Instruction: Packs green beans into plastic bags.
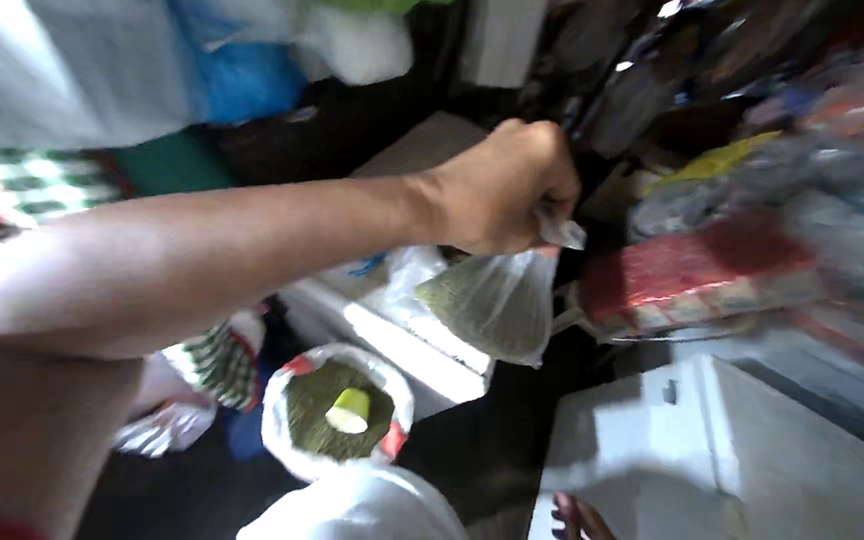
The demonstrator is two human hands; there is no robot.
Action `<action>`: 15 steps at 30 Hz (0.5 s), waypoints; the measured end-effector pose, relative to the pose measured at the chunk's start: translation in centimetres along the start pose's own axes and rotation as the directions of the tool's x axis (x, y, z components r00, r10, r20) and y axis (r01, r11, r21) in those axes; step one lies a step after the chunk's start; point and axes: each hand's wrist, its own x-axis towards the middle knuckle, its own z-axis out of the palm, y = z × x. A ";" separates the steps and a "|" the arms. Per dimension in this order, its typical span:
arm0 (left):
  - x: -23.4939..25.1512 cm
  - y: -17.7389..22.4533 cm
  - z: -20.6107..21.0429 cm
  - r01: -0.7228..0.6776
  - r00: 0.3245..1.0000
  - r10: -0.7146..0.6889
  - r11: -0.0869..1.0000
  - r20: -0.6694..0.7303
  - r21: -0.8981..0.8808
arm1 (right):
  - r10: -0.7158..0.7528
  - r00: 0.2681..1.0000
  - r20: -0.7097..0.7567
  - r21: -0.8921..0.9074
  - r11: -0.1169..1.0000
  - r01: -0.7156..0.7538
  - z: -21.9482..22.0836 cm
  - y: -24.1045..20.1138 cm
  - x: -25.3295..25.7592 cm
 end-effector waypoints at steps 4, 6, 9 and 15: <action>-6.7 -1.7 3.1 0.215 0.976 -0.215 0.964 0.016 -0.156 | -0.201 0.965 0.168 0.248 0.956 0.156 2.6 -6.0 5.0; -10.3 -1.8 5.2 0.338 0.941 -0.338 0.924 0.030 -0.180 | -0.358 0.896 0.263 0.426 0.876 0.225 5.0 -10.0 7.9; -15.2 -1.6 8.9 0.498 0.867 -0.493 0.855 0.075 -0.143 | -0.554 0.749 0.363 0.517 0.789 0.332 9.9 -17.0 10.9; -22.2 -2.1 11.4 0.696 0.718 -0.680 0.704 0.146 -0.141 | -0.736 0.598 0.315 0.468 0.669 0.577 19.5 -22.9 10.0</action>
